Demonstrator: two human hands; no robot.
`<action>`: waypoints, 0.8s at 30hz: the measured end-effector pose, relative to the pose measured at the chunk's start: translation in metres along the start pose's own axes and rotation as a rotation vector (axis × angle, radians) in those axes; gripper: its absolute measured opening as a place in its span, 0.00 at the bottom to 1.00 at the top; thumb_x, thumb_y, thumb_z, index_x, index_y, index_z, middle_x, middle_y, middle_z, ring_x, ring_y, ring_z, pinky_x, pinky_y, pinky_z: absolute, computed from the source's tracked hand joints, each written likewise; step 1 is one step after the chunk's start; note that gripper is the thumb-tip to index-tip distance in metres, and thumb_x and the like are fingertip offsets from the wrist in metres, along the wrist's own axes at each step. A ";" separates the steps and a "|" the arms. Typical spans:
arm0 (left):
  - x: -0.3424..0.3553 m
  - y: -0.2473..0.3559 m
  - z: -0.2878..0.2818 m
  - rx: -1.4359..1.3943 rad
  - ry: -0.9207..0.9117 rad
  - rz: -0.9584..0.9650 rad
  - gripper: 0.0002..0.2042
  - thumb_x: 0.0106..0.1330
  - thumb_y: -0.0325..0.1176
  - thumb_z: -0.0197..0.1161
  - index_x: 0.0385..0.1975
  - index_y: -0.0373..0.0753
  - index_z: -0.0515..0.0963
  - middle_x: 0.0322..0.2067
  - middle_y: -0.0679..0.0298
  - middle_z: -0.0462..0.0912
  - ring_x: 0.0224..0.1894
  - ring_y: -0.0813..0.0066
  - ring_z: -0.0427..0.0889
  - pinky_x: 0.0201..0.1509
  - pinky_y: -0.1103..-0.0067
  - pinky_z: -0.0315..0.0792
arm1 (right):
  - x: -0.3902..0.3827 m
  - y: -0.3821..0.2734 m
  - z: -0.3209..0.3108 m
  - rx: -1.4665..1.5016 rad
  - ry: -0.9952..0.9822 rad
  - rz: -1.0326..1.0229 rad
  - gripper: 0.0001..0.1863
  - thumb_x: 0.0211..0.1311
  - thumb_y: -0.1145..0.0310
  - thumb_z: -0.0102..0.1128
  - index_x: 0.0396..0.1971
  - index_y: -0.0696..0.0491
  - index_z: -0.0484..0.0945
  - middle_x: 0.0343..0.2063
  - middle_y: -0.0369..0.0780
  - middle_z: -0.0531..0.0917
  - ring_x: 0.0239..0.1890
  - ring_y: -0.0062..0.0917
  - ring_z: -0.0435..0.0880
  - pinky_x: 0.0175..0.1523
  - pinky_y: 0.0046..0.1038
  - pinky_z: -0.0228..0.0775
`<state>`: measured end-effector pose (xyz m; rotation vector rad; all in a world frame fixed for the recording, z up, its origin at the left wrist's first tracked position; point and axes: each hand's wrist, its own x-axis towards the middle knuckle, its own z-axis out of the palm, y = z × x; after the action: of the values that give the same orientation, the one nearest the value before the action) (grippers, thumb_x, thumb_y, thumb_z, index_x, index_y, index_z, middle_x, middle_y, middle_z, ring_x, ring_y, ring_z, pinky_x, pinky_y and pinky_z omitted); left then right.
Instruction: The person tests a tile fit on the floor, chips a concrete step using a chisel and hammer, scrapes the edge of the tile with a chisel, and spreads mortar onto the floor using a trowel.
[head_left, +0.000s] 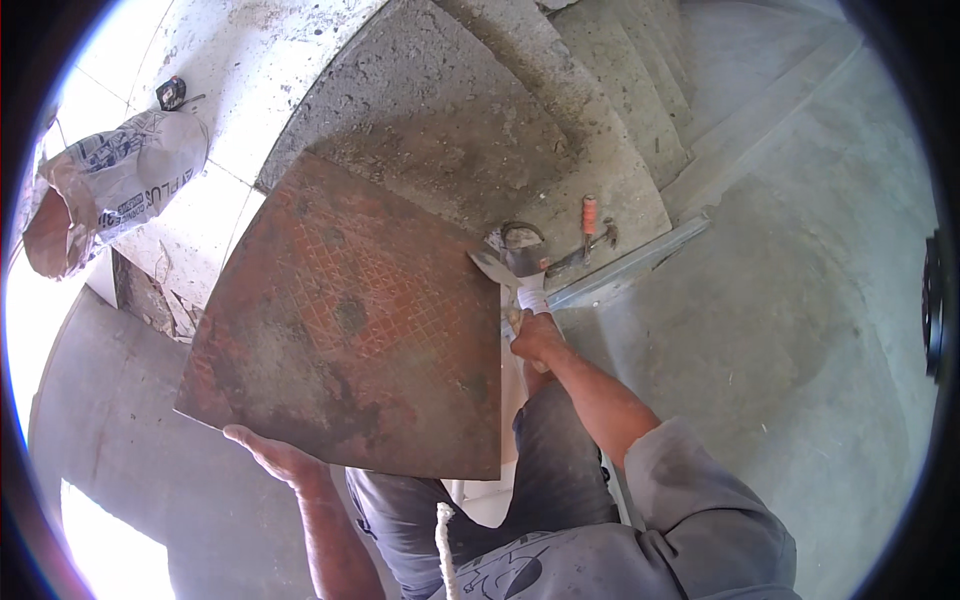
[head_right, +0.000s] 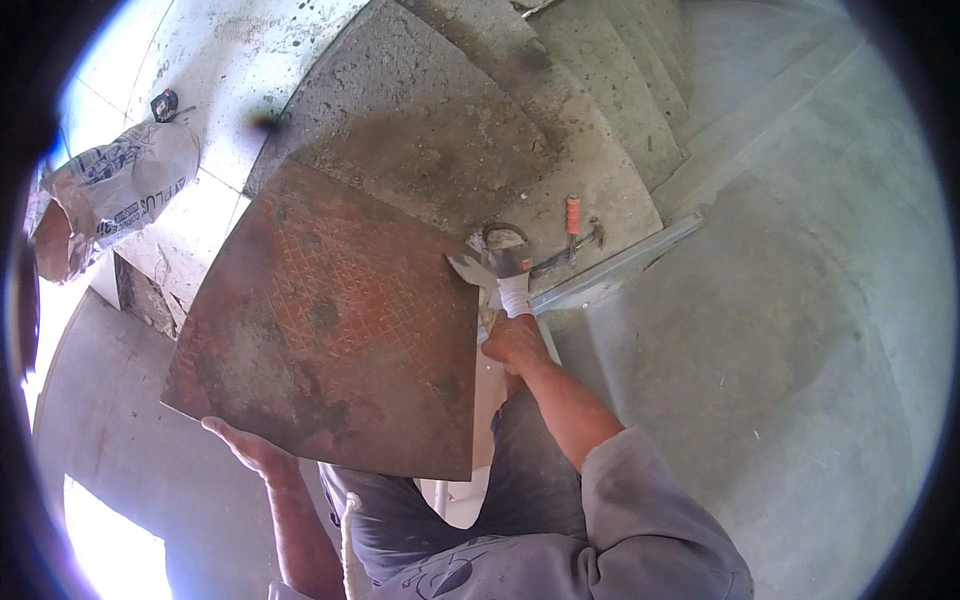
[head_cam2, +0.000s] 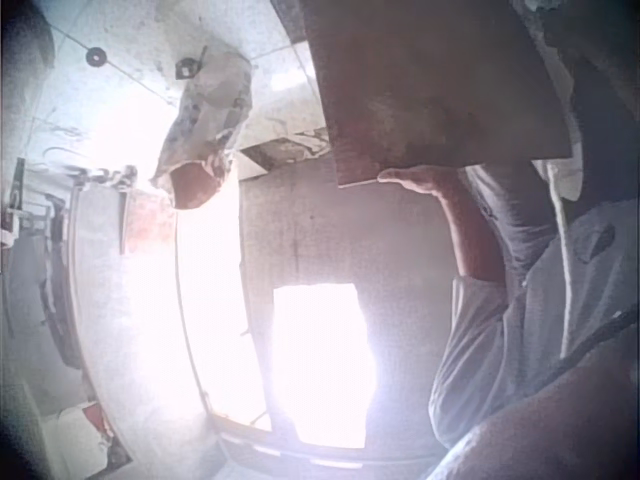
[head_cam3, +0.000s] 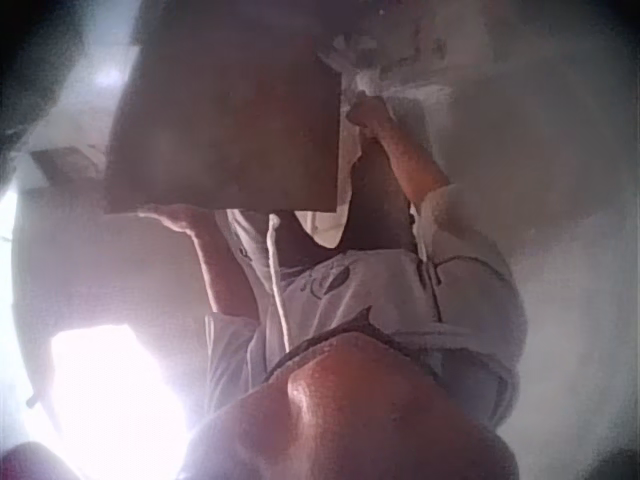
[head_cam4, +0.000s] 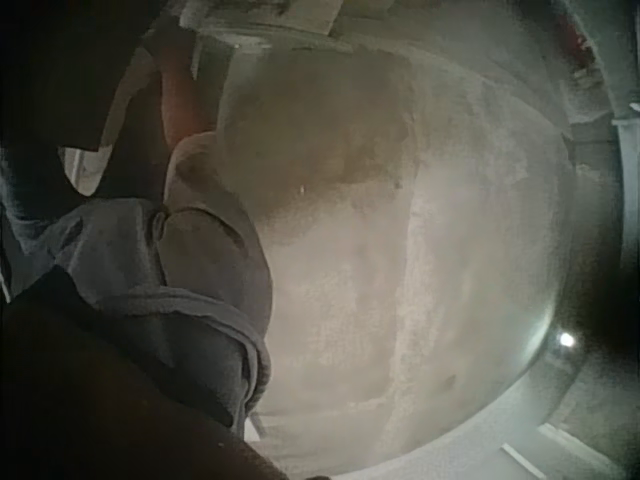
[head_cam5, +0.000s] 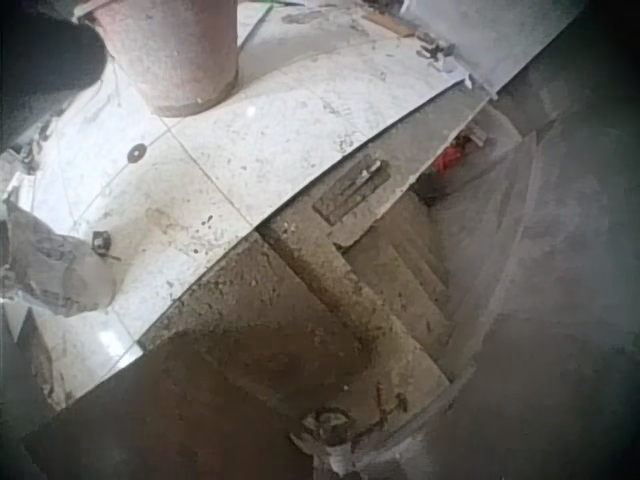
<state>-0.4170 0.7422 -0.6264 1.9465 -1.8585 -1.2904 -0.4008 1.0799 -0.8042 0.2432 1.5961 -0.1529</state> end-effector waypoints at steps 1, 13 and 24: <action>0.000 0.002 0.000 -0.002 0.012 -0.027 0.39 0.67 0.60 0.36 0.64 0.29 0.46 0.64 0.52 0.49 0.65 0.59 0.52 0.67 0.70 0.50 | 0.001 0.000 -0.002 -0.011 -0.118 0.017 0.24 0.44 0.72 0.55 0.45 0.66 0.69 0.40 0.54 0.79 0.44 0.44 0.79 0.47 0.38 0.71; -0.011 0.014 0.016 0.028 0.000 -0.046 0.37 0.67 0.60 0.36 0.64 0.32 0.47 0.64 0.52 0.50 0.64 0.58 0.55 0.66 0.69 0.52 | -0.004 -0.001 -0.008 0.053 -0.084 0.022 0.25 0.43 0.68 0.58 0.44 0.65 0.70 0.40 0.54 0.79 0.45 0.40 0.79 0.48 0.35 0.71; -0.016 0.016 0.022 0.026 0.017 -0.061 0.37 0.67 0.59 0.37 0.64 0.32 0.49 0.63 0.52 0.53 0.63 0.57 0.56 0.66 0.68 0.53 | -0.006 0.008 -0.011 0.139 0.095 -0.010 0.17 0.40 0.72 0.56 0.33 0.67 0.76 0.32 0.50 0.82 0.39 0.39 0.82 0.45 0.32 0.72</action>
<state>-0.4413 0.7625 -0.6222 2.0361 -1.8307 -1.2677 -0.4092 1.0894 -0.7978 0.3553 1.6833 -0.2641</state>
